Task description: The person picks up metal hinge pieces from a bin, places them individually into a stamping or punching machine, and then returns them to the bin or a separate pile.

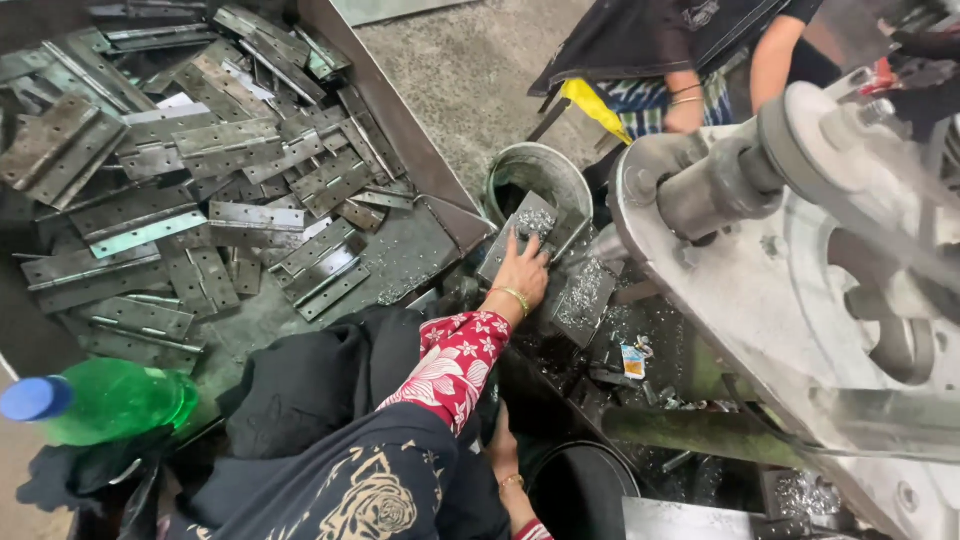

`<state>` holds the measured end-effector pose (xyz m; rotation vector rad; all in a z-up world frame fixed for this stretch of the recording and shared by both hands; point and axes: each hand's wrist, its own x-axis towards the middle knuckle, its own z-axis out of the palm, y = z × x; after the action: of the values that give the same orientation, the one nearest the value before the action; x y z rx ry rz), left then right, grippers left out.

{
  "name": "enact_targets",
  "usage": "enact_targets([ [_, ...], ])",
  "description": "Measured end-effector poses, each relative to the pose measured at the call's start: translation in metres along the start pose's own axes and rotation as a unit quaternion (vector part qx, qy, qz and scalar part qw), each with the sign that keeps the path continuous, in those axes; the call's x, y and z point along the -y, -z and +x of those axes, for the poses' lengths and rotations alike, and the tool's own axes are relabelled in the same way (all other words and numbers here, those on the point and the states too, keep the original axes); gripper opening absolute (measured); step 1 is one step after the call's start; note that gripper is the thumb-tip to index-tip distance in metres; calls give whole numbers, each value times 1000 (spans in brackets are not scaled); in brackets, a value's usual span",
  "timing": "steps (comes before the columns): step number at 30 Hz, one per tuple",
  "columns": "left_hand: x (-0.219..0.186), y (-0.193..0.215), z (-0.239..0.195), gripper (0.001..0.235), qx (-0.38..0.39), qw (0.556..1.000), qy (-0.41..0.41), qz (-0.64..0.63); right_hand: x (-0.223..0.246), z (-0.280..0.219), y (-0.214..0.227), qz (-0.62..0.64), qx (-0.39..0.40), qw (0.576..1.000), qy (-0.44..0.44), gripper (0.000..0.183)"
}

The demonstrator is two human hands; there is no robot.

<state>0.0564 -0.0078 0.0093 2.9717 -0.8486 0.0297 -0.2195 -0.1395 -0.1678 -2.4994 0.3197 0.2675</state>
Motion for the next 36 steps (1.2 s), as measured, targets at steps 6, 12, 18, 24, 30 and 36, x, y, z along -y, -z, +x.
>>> enact_targets([
  [6, -2, 7, -1, 36, -1, 1000, -5, 3, 53, 2, 79, 11, 69, 997, -42, 83],
  [12, -8, 26, -29, 31, 23, 1000, -17, -5, 82, 0, 102, -15, 69, 997, -16, 82],
  [18, -17, 38, -104, 28, 44, 995, -88, 25, 92, -7, 100, 9, 59, 998, -6, 82],
  [24, -20, 25, -125, 31, -141, 979, -103, 107, 85, -7, 97, -16, 49, 999, 3, 83],
  [30, -29, 25, -121, 28, -77, 980, -130, 133, 78, -3, 95, -45, 71, 996, -29, 87],
  [36, -21, 61, -144, 26, -244, 963, -108, 27, 62, 5, 108, -1, 27, 998, 65, 71],
])
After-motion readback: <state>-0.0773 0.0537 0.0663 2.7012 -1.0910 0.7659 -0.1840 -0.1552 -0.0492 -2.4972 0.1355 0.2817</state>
